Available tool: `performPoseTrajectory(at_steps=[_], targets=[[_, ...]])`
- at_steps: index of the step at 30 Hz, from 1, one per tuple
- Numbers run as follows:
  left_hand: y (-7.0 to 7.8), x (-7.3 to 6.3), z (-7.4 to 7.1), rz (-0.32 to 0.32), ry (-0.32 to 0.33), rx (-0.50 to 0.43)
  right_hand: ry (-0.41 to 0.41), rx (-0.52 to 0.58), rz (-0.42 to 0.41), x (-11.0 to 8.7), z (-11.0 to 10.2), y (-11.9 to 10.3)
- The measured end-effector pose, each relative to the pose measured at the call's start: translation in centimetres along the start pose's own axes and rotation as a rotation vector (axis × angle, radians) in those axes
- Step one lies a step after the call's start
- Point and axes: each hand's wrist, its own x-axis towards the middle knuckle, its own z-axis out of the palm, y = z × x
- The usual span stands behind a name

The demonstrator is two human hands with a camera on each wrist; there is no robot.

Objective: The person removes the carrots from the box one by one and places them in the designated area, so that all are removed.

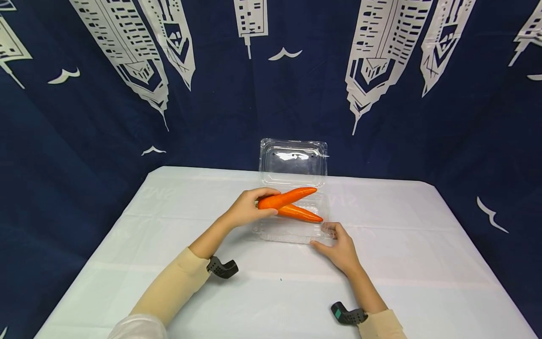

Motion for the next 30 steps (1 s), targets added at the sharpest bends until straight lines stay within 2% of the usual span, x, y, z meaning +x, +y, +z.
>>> performPoseTrajectory(at_steps=[5, 10, 13, 16, 22, 25, 30], targets=[[-0.6, -1.0, -0.7, -0.040, 0.049, -0.040, 0.003, 0.005, -0.004, 0.0, 0.1, 0.0], [-1.3, -2.0, -1.1, -0.063, 0.136, -0.084, -0.002, 0.000, 0.009, 0.2, 0.0, -0.1], [-1.7, -2.8, -1.2, -0.098, 0.178, -0.107, -0.004, -0.005, 0.020, 0.2, -0.1, -0.1], [-2.2, -3.6, -1.2, -0.162, 0.228, -0.147, -0.003, -0.008, 0.024, 0.1, -0.2, -0.2], [-3.2, -4.9, -1.1, -0.347, 0.398, -0.198, -0.002, -0.002, 0.017, 0.1, -0.3, -0.2], [-3.8, -5.5, -1.1, -0.409, 0.421, -0.201, -0.004, -0.003, 0.020, 0.1, -0.2, -0.3], [-4.5, -6.4, -1.0, -0.463, 0.439, -0.201, -0.010, 0.000, 0.025, 0.0, -0.1, -0.4]])
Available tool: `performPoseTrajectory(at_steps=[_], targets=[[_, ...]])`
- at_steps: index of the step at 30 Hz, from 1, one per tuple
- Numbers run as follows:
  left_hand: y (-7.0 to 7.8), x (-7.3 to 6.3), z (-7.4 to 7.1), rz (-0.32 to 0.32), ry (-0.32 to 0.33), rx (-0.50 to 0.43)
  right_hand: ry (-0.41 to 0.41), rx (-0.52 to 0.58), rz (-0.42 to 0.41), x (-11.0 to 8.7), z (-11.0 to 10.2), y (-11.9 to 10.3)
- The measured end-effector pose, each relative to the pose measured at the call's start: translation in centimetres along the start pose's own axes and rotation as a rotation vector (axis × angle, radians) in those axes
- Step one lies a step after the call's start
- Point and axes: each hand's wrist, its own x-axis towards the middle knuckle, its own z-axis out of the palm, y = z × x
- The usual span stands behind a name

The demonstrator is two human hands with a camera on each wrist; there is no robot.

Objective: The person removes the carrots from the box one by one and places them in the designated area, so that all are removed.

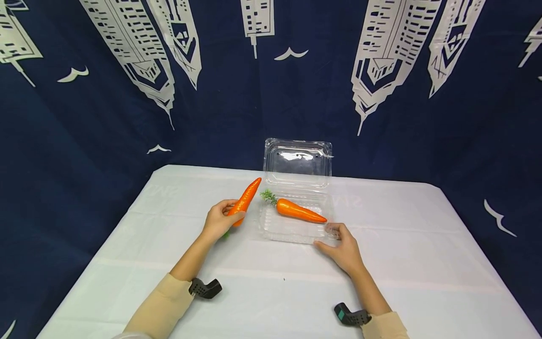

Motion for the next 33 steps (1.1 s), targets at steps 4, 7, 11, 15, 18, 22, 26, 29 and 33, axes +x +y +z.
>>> performPoseTrajectory(at_steps=[4, 7, 11, 15, 18, 22, 26, 29, 33], targets=[[-0.5, -0.2, -0.2, -0.037, 0.019, 0.004, -0.002, 0.000, 0.004, 0.0, 0.0, 0.0], [-0.7, -0.2, -0.2, -0.066, 0.034, 0.033, 0.000, -0.003, 0.004, 0.0, 0.0, 0.1], [-0.9, -0.3, -0.4, -0.103, 0.061, 0.094, -0.003, -0.005, 0.003, 0.0, 0.0, 0.1], [-1.0, -0.3, -0.6, -0.143, 0.082, 0.122, -0.006, -0.006, 0.007, 0.0, 0.0, 0.0], [-1.2, -0.1, -0.8, -0.171, 0.095, 0.125, -0.010, -0.008, 0.010, 0.0, 0.0, -0.1], [-1.6, 0.1, -1.0, -0.207, 0.104, 0.147, -0.014, -0.008, 0.013, -0.1, 0.0, -0.1], [-2.0, 0.2, -1.3, -0.223, 0.107, 0.184, -0.013, -0.005, 0.010, 0.0, 0.0, -0.1], [-2.1, 0.3, -1.4, -0.217, 0.118, 0.212, -0.007, -0.004, 0.005, 0.0, 0.0, 0.0], [-2.3, 0.5, -1.5, -0.200, 0.131, 0.254, -0.002, -0.004, 0.001, 0.1, 0.1, 0.1]])
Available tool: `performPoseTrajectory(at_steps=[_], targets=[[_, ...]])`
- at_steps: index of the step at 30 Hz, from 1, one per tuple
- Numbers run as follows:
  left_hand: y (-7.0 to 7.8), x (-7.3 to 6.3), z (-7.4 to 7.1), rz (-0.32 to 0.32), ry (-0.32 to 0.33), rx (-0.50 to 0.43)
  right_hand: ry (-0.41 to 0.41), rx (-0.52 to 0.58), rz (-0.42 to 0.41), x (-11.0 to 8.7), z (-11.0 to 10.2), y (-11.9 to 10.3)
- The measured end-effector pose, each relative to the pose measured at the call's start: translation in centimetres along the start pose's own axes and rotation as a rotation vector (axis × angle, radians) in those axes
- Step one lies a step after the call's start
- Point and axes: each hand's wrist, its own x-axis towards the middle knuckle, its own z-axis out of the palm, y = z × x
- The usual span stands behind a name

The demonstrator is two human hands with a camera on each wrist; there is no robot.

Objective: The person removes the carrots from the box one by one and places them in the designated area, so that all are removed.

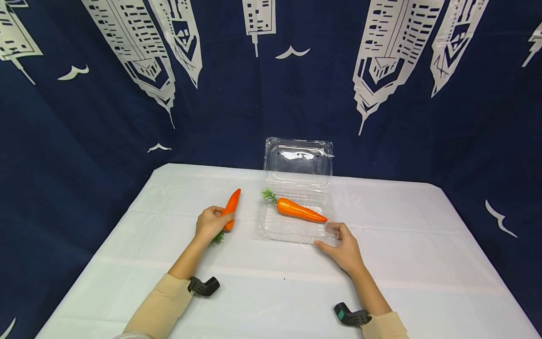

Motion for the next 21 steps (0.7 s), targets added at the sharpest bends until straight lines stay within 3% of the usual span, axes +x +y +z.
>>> performPoseTrajectory(at_steps=[13, 21], targets=[[0.26, 0.19, 0.16, 0.055, -0.020, 0.147, -0.007, -0.010, -0.002, -0.04, -0.03, -0.11], [0.60, 0.12, 0.17, 0.045, -0.023, 0.217, -0.011, -0.009, 0.003, -0.01, -0.03, -0.06]])
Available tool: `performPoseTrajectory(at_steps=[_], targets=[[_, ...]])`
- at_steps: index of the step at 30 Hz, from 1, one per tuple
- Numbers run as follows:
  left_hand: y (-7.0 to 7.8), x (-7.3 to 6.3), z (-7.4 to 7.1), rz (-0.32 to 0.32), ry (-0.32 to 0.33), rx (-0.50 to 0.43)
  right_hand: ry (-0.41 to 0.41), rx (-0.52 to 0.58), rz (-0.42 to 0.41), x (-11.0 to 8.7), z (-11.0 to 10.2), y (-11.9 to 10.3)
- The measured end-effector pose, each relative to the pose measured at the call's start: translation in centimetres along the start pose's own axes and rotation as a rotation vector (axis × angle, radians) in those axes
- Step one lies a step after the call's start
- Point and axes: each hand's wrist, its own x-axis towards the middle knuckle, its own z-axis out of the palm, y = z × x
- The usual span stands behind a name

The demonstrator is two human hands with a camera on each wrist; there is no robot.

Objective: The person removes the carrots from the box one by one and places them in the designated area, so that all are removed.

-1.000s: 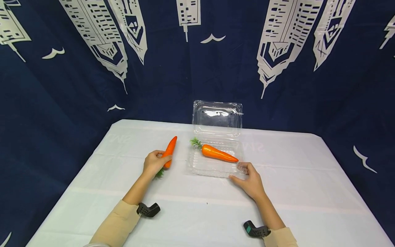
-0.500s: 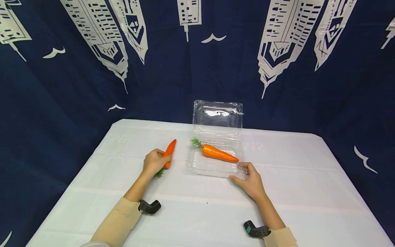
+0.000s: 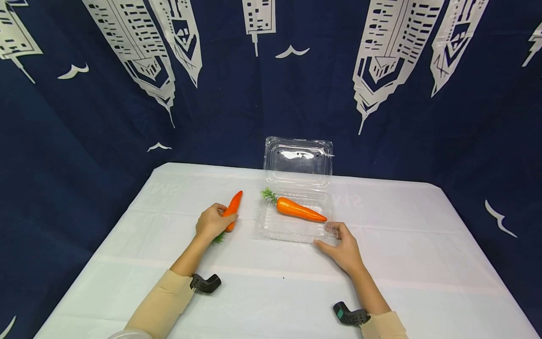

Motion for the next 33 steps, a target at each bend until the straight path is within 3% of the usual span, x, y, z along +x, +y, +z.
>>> performPoseTrajectory(at_steps=[15, 26, 33], targets=[[0.4, 0.0, 0.4, 0.040, -0.051, 0.034, -0.011, -0.010, 0.018, 0.0, 0.0, -0.1], [0.8, -0.2, -0.1, 0.018, -0.004, 0.058, -0.012, -0.013, 0.015, -0.1, 0.0, -0.2], [1.1, 0.0, -0.6, 0.055, 0.035, 0.019, -0.007, -0.004, 0.009, 0.0, 0.0, 0.0]])
